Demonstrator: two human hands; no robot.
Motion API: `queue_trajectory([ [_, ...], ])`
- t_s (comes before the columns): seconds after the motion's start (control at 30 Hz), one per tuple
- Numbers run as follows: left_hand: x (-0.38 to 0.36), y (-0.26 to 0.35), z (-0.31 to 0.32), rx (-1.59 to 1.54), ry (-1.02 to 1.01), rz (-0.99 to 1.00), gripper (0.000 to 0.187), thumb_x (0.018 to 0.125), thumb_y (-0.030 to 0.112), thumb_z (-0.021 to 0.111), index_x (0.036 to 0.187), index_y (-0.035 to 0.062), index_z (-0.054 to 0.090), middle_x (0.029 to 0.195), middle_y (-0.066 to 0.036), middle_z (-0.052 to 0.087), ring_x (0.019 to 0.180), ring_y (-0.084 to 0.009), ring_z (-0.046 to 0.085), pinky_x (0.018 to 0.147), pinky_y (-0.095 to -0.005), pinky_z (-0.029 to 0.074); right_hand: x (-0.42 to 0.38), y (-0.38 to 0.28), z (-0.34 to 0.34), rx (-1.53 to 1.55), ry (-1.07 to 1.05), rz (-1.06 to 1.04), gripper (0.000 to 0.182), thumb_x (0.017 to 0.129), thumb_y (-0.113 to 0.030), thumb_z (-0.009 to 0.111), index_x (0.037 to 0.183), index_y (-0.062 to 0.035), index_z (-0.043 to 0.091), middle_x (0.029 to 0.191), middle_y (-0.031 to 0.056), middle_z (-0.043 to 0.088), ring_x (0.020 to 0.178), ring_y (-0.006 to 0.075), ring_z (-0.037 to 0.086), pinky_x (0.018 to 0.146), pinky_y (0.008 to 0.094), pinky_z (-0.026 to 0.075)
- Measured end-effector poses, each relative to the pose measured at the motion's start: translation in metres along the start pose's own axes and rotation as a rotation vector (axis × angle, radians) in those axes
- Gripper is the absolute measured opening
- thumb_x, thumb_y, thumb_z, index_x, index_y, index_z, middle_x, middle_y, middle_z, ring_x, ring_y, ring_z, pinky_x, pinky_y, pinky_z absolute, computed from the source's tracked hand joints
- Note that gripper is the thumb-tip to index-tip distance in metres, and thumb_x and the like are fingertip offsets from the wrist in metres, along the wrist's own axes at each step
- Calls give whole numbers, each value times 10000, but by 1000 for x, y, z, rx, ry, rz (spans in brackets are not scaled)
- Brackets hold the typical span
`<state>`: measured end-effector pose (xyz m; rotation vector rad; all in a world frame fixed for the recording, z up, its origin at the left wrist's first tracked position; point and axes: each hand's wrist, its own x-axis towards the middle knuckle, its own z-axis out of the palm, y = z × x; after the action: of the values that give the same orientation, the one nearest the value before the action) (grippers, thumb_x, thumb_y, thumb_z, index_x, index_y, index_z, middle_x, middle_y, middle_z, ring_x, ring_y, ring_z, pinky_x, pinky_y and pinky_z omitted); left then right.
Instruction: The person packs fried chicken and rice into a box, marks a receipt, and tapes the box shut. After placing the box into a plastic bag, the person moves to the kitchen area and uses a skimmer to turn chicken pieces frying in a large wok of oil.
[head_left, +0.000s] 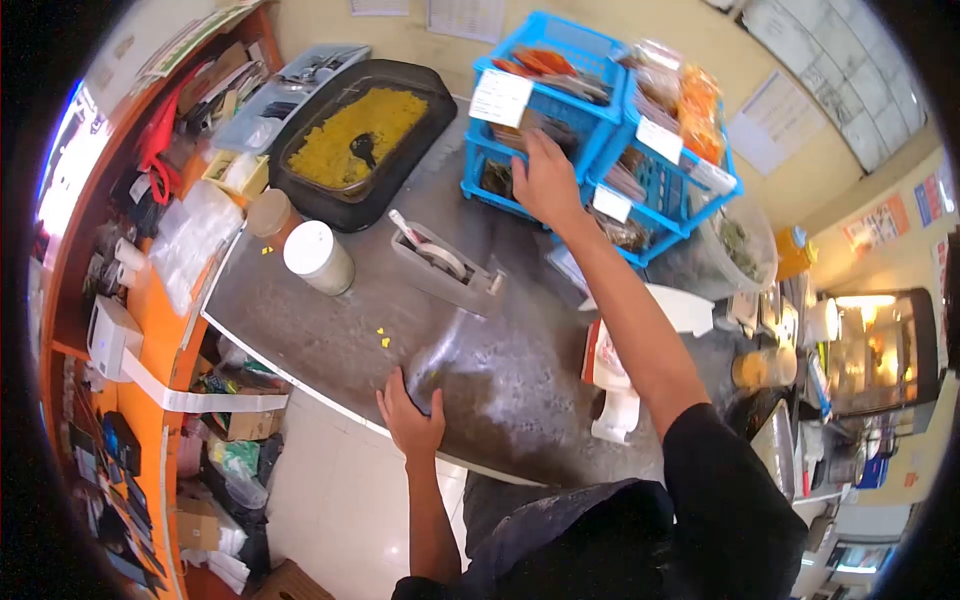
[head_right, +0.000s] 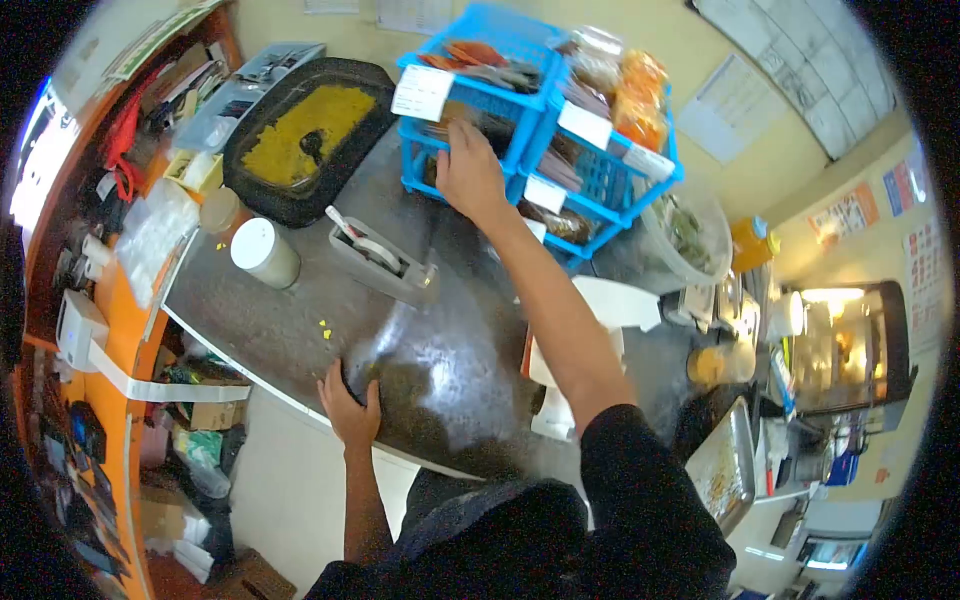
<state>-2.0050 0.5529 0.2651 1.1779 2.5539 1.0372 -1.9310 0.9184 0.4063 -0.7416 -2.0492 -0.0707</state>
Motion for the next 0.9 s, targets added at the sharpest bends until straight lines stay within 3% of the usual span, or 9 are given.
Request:
queue_trajectory([
  [0.2,3,-4,-4,-46,1,24,668,757,309,680,1281,-27,436,1289,-192,494,1244,-355,411,1097,-506,214,46,49,70,-104,-381,353,423,827,-270,513,1135,14,570,1170,279,561,1094,417,541,933,501,439],
  [0.23,3,-6,-4,-44,4,35,662,759,313,678,1274,-28,441,1289,-190,496,1247,-353,410,1097,-506,213,57,57,68,-82,-464,327,390,869,-284,452,1167,-64,574,1115,241,602,1058,418,554,890,482,451],
  [0.33,2,-10,0,-42,6,53,645,762,325,673,1254,-32,455,1286,-185,503,1254,-349,408,1096,-509,211,77,69,64,-244,-706,316,500,866,-427,456,1221,-92,561,1255,183,549,1138,368,534,909,428,458],
  [0.43,2,-10,-1,-44,-1,48,634,763,327,672,1241,-33,463,1280,-180,509,1257,-348,407,1094,-517,209,78,75,71,-313,-661,358,526,857,-450,463,1236,-97,555,1281,172,535,1144,354,536,920,405,455],
  [0.53,4,-12,0,-45,-7,64,620,764,320,673,1233,-31,470,1274,-178,512,1254,-348,410,1090,-527,211,66,74,68,-313,-450,278,539,858,-458,463,1242,-91,553,1254,180,556,1142,355,539,921,398,451],
  [0.63,3,-13,-1,-40,4,86,598,765,309,673,1220,-29,480,1269,-176,515,1251,-349,413,1086,-533,216,59,78,64,-31,-486,404,476,860,-396,508,1211,-81,576,1200,194,589,1108,338,567,906,392,456],
  [0.73,2,-14,1,-36,14,96,578,767,298,674,1208,-27,489,1265,-175,516,1247,-352,416,1084,-533,222,51,41,23,82,-663,333,384,867,-300,535,1139,-39,606,1098,200,634,1022,281,613,865,368,472],
  [0.83,3,-15,1,-35,15,113,567,769,292,674,1200,-28,492,1260,-174,520,1245,-356,418,1084,-533,222,39,51,21,238,-514,624,307,901,-208,515,1114,-4,599,1063,159,641,963,236,620,846,361,482],
  [0.9,3,-14,-1,-37,12,108,566,768,291,676,1198,-29,493,1255,-173,523,1242,-358,421,1085,-533,222,36,52,21,748,-295,887,297,929,-199,483,1121,5,582,1072,131,632,974,233,611,843,360,482],
])
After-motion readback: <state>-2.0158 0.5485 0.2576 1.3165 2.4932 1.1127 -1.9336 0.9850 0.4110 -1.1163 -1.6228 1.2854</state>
